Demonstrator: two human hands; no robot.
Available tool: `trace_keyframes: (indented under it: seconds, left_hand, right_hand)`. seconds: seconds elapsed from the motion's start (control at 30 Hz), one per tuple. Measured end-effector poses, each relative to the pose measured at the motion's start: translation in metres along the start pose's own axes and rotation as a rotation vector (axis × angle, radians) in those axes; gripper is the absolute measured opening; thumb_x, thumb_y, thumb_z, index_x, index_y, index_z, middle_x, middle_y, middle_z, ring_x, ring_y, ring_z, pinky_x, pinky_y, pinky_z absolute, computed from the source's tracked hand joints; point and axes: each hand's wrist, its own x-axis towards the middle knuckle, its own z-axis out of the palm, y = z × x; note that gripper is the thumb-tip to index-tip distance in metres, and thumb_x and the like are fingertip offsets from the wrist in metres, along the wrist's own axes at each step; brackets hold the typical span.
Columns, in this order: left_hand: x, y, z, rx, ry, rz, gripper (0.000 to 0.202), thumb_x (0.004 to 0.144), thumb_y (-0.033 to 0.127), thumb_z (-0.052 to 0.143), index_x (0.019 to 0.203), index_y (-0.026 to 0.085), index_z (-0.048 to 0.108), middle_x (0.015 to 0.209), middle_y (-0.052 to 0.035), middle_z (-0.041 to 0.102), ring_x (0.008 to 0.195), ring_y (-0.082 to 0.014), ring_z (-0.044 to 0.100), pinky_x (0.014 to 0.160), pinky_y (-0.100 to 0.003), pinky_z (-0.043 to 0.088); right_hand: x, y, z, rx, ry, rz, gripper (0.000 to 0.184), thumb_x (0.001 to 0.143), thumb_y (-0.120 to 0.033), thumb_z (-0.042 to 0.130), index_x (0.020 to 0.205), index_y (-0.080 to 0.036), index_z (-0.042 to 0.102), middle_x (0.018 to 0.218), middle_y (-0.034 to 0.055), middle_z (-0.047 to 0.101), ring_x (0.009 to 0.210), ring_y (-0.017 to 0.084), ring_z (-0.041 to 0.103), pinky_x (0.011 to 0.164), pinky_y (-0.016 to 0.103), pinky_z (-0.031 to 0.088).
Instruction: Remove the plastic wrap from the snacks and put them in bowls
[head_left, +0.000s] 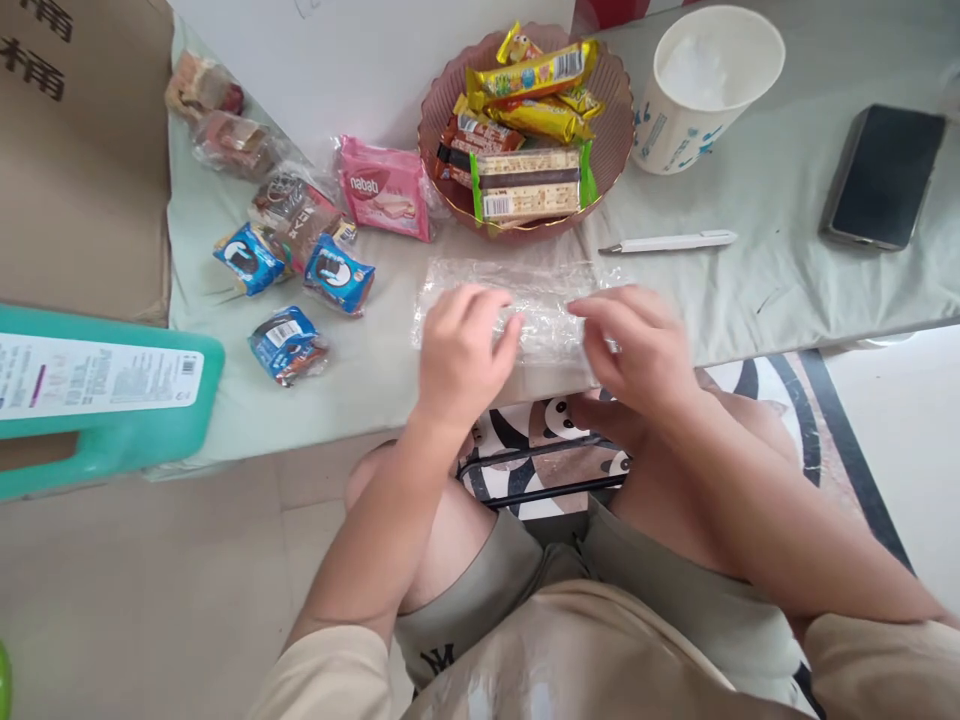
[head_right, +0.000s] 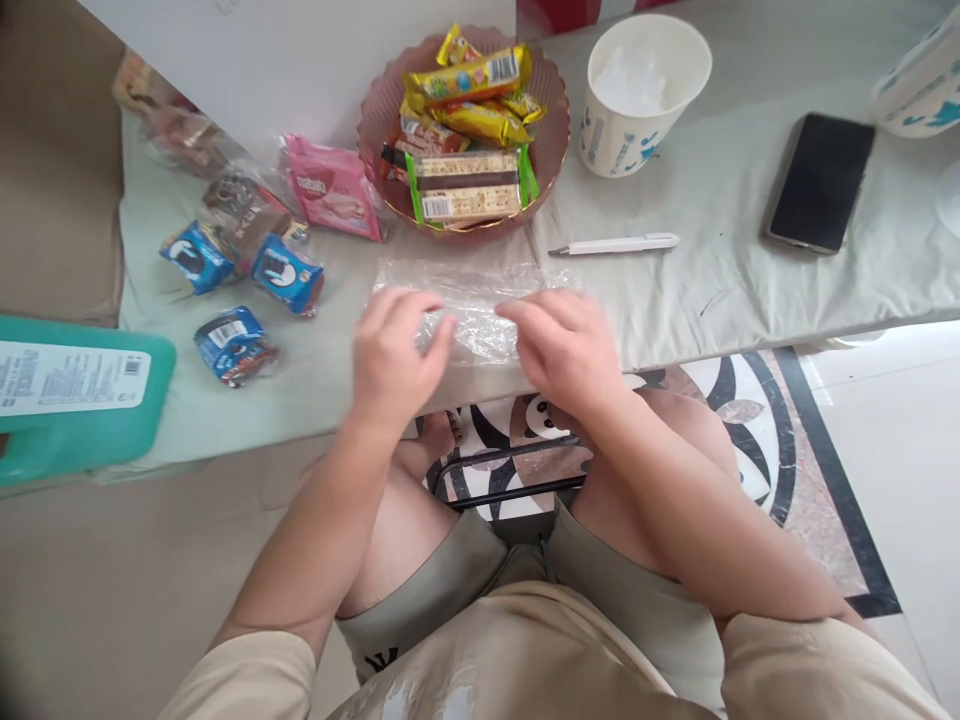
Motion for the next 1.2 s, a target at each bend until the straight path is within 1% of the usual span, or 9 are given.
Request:
trace_keyframes:
  seconds: [0.13,0.3,0.43,0.53,0.63,0.83,1.0,1.07,1.2]
  left_hand:
    - [0.004,0.013,0.024,0.036,-0.271,-0.004,0.04,0.098,0.023,0.06,0.137,0.02,0.064,0.146,-0.0136,0.063,0.141,-0.0327,0.056,0.12,-0.05,0.046]
    - [0.007,0.0,0.025,0.031,-0.397,-0.073,0.049,0.095,0.021,0.06,0.144,0.019,0.061,0.162,-0.0135,0.052,0.158,-0.035,0.041,0.132,-0.057,0.031]
    - [0.002,-0.003,0.02,0.041,-0.431,-0.069,0.051,0.094,0.023,0.059,0.145,0.019,0.06,0.165,-0.0131,0.049,0.159,-0.0349,0.038,0.134,-0.058,0.026]
    - [0.002,-0.001,0.02,0.062,-0.458,-0.065,0.053,0.093,0.024,0.059,0.146,0.019,0.059,0.166,-0.0126,0.048,0.16,-0.0351,0.037,0.135,-0.058,0.024]
    - [0.003,0.001,0.021,0.077,-0.472,-0.072,0.054,0.092,0.026,0.06,0.146,0.019,0.059,0.167,-0.0123,0.048,0.16,-0.0349,0.037,0.135,-0.057,0.023]
    - [0.003,-0.001,0.023,0.071,-0.454,-0.067,0.054,0.091,0.026,0.063,0.145,0.021,0.06,0.166,-0.0125,0.05,0.159,-0.0346,0.039,0.133,-0.057,0.025]
    - [0.002,-0.002,0.024,0.049,-0.432,-0.057,0.053,0.09,0.026,0.063,0.144,0.021,0.061,0.164,-0.0139,0.051,0.159,-0.0362,0.04,0.132,-0.06,0.026]
    - [0.002,-0.002,0.024,0.042,-0.433,-0.058,0.053,0.09,0.027,0.064,0.143,0.021,0.062,0.164,-0.0137,0.051,0.159,-0.0361,0.04,0.132,-0.06,0.026]
    - [0.002,-0.002,0.024,0.042,-0.427,-0.061,0.053,0.09,0.027,0.064,0.143,0.022,0.062,0.164,-0.0126,0.052,0.158,-0.0352,0.04,0.133,-0.058,0.026]
  right_hand:
    - [0.003,0.0,0.007,0.088,-0.123,-0.044,0.034,0.093,-0.013,0.05,0.117,-0.025,0.071,0.121,0.0098,0.075,0.117,0.028,0.069,0.102,0.047,0.055]
    - [0.003,0.031,-0.014,0.008,0.015,0.348,0.028,0.088,-0.025,0.06,0.115,-0.023,0.07,0.104,0.0104,0.077,0.094,0.029,0.07,0.089,0.048,0.055]
    - [0.005,0.04,-0.016,0.046,-0.168,0.455,0.039,0.081,-0.037,0.071,0.117,-0.023,0.071,0.084,0.0063,0.073,0.085,0.028,0.065,0.083,0.046,0.052]
    - [0.007,0.033,-0.011,0.045,-0.235,0.424,0.017,0.078,-0.035,0.07,0.09,-0.023,0.072,0.072,0.0043,0.064,0.079,0.025,0.061,0.078,0.041,0.048]
    - [0.009,0.026,-0.012,0.11,-0.212,0.473,0.01,0.077,-0.031,0.066,0.075,-0.022,0.065,0.081,0.0049,0.064,0.067,0.018,0.054,0.07,0.036,0.045]
    - [0.007,0.029,-0.023,0.25,-0.081,0.47,0.014,0.081,-0.033,0.064,0.075,-0.024,0.055,0.083,0.0044,0.065,0.071,0.018,0.058,0.066,0.035,0.047]
    - [0.004,0.024,-0.022,0.074,0.031,0.282,0.016,0.083,-0.028,0.063,0.075,-0.026,0.049,0.099,0.0077,0.076,0.097,0.028,0.069,0.086,0.046,0.052]
    - [0.003,0.019,-0.02,0.011,0.015,0.281,0.016,0.085,-0.026,0.061,0.076,-0.027,0.048,0.087,0.0057,0.076,0.087,0.026,0.07,0.09,0.049,0.052]
    - [0.003,0.014,-0.018,0.244,-0.113,0.49,0.016,0.087,-0.023,0.054,0.102,-0.027,0.058,0.081,0.0029,0.078,0.064,0.02,0.066,0.066,0.037,0.052]
